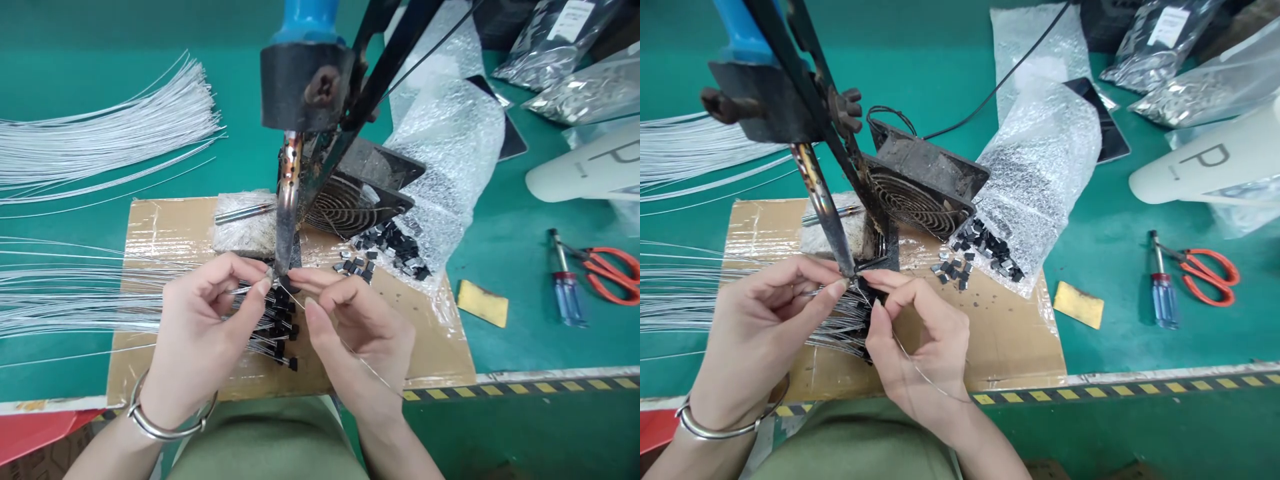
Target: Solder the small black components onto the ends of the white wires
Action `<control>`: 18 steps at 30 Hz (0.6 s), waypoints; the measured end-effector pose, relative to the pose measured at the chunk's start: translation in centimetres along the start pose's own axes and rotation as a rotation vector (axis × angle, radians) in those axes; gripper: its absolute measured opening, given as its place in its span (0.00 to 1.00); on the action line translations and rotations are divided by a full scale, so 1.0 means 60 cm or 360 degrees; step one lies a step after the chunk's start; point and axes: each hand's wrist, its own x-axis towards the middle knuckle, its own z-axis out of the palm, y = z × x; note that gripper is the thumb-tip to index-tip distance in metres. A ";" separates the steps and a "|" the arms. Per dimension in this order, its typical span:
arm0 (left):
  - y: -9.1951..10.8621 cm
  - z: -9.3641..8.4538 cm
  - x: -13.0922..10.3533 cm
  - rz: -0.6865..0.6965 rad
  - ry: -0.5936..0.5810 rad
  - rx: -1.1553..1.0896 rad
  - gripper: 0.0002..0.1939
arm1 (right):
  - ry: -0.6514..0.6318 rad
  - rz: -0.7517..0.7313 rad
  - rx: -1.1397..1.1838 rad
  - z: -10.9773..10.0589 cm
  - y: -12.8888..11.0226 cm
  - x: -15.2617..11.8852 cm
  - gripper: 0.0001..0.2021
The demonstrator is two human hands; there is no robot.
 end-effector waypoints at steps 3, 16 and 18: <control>0.005 0.001 0.002 -0.0003 0.0005 -0.0010 0.04 | 0.0012 -0.0004 0.0015 0.000 -0.004 0.002 0.10; 0.013 0.005 0.003 -0.0024 0.0058 -0.0012 0.04 | 0.0035 -0.0009 0.0065 0.005 -0.012 0.007 0.10; 0.013 0.004 0.003 -0.0025 0.0056 -0.0012 0.04 | 0.0039 -0.0020 0.0065 0.005 -0.012 0.007 0.11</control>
